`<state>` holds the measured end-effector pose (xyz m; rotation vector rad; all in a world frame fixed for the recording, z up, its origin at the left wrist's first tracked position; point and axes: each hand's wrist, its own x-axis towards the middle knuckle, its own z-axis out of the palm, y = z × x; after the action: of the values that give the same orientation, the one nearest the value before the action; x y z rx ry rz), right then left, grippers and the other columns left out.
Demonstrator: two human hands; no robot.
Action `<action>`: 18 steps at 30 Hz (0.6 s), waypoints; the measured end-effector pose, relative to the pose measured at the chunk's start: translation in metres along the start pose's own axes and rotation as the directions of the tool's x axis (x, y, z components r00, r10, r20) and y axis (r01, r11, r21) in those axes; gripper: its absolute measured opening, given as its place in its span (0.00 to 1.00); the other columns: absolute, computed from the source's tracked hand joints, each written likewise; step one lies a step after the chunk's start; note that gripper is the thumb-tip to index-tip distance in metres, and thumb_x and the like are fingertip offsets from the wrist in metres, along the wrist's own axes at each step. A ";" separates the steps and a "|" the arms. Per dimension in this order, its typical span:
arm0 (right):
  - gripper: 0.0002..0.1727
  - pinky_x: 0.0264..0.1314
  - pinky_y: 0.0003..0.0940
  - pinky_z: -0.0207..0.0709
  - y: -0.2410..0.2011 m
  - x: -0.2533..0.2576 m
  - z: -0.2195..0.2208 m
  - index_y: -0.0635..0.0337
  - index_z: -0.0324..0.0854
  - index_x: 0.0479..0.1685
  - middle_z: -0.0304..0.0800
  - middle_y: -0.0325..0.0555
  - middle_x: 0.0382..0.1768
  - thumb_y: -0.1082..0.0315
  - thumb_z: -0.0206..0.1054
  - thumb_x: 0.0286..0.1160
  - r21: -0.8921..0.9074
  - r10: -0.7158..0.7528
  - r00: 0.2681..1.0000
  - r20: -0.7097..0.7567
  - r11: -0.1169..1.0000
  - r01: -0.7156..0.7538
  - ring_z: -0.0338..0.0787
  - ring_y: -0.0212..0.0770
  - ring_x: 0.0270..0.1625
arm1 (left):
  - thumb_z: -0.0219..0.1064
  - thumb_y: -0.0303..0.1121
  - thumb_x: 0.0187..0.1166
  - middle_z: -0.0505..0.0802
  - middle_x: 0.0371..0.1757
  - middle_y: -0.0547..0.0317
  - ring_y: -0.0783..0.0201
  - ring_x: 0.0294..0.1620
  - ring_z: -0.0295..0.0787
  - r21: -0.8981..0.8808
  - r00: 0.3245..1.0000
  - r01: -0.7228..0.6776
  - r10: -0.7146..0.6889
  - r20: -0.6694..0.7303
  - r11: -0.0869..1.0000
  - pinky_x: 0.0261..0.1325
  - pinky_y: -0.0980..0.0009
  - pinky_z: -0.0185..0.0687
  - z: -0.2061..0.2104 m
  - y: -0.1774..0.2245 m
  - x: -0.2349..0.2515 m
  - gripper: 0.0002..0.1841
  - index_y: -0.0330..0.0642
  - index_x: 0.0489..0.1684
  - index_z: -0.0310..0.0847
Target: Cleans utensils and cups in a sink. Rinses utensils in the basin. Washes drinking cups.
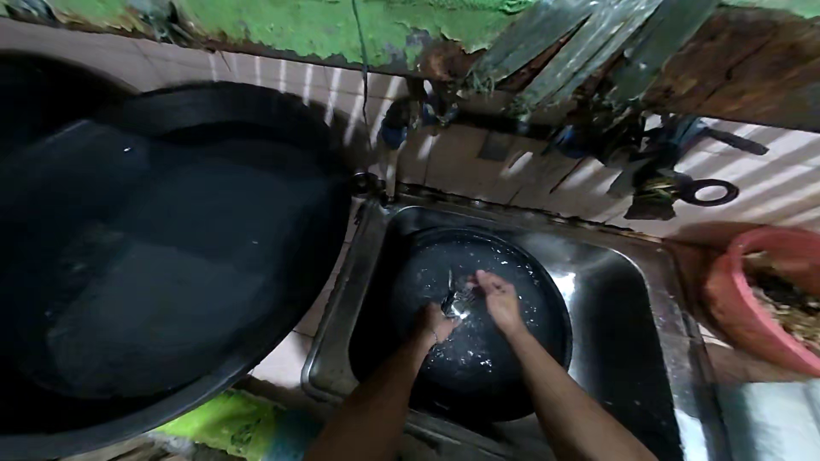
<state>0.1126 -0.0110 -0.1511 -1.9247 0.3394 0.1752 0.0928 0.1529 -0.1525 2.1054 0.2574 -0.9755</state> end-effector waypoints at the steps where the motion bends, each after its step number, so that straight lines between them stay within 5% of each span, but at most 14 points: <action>1: 0.20 0.65 0.59 0.82 0.010 0.011 -0.006 0.64 0.88 0.54 0.93 0.57 0.52 0.57 0.56 0.93 -0.092 -0.024 0.995 -0.096 0.996 0.016 0.92 0.53 0.56 | 0.68 0.55 0.82 0.93 0.49 0.39 0.48 0.46 0.93 -0.017 0.999 0.016 -0.017 -0.049 1.000 0.57 0.47 0.86 -0.004 0.001 -0.002 0.28 0.34 0.61 0.84; 5: 0.30 0.78 0.72 0.68 0.041 0.043 -0.012 0.58 0.78 0.78 0.81 0.67 0.72 0.45 0.58 0.89 -0.453 0.157 0.987 0.017 0.882 -0.133 0.78 0.69 0.77 | 0.60 0.60 0.86 0.94 0.51 0.39 0.45 0.55 0.92 -0.096 0.983 -0.001 -0.017 -0.182 0.995 0.63 0.42 0.84 -0.034 -0.010 -0.009 0.32 0.34 0.58 0.87; 7: 0.33 0.82 0.71 0.63 0.037 0.039 0.011 0.59 0.77 0.79 0.79 0.68 0.75 0.41 0.51 0.91 -0.545 0.230 0.969 0.088 0.825 -0.146 0.75 0.69 0.81 | 0.61 0.58 0.86 0.92 0.57 0.36 0.42 0.61 0.89 -0.103 0.985 0.011 -0.029 -0.173 0.995 0.68 0.40 0.79 -0.056 -0.009 -0.025 0.32 0.32 0.61 0.85; 9: 0.37 0.88 0.72 0.51 0.027 0.027 0.043 0.57 0.65 0.89 0.64 0.68 0.86 0.41 0.50 0.91 -0.631 0.287 0.938 0.193 0.768 -0.105 0.60 0.70 0.89 | 0.61 0.55 0.88 0.93 0.57 0.40 0.46 0.62 0.91 -0.183 0.983 0.015 -0.048 -0.177 0.983 0.70 0.45 0.81 -0.066 -0.012 -0.031 0.30 0.31 0.65 0.83; 11: 0.40 0.89 0.69 0.53 0.023 0.006 0.075 0.60 0.61 0.91 0.58 0.66 0.89 0.42 0.56 0.88 -0.688 0.269 0.925 0.270 0.726 -0.010 0.58 0.68 0.91 | 0.61 0.52 0.89 0.94 0.55 0.41 0.49 0.58 0.93 -0.257 0.971 0.000 -0.061 -0.229 0.966 0.67 0.48 0.85 -0.065 -0.016 -0.030 0.28 0.32 0.68 0.81; 13: 0.44 0.93 0.66 0.44 0.021 -0.019 0.093 0.65 0.55 0.92 0.43 0.66 0.94 0.47 0.64 0.83 -0.720 0.273 0.888 0.371 0.688 0.089 0.44 0.66 0.95 | 0.60 0.49 0.90 0.93 0.51 0.40 0.48 0.51 0.94 -0.317 0.957 -0.040 -0.055 -0.286 0.948 0.59 0.48 0.88 -0.062 -0.019 -0.025 0.26 0.32 0.68 0.80; 18: 0.44 0.91 0.66 0.52 0.026 -0.076 0.093 0.63 0.49 0.94 0.43 0.67 0.94 0.57 0.65 0.81 -0.732 0.290 0.765 0.575 0.599 0.323 0.49 0.68 0.94 | 0.66 0.45 0.87 0.92 0.40 0.44 0.55 0.36 0.91 -0.419 0.946 -0.107 -0.036 -0.321 0.902 0.46 0.56 0.89 -0.068 -0.022 -0.023 0.24 0.31 0.67 0.78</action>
<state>0.0360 0.0778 -0.1870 -2.5889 -0.3262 1.1502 0.1046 0.2199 -0.1218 1.8334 0.5464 -0.4848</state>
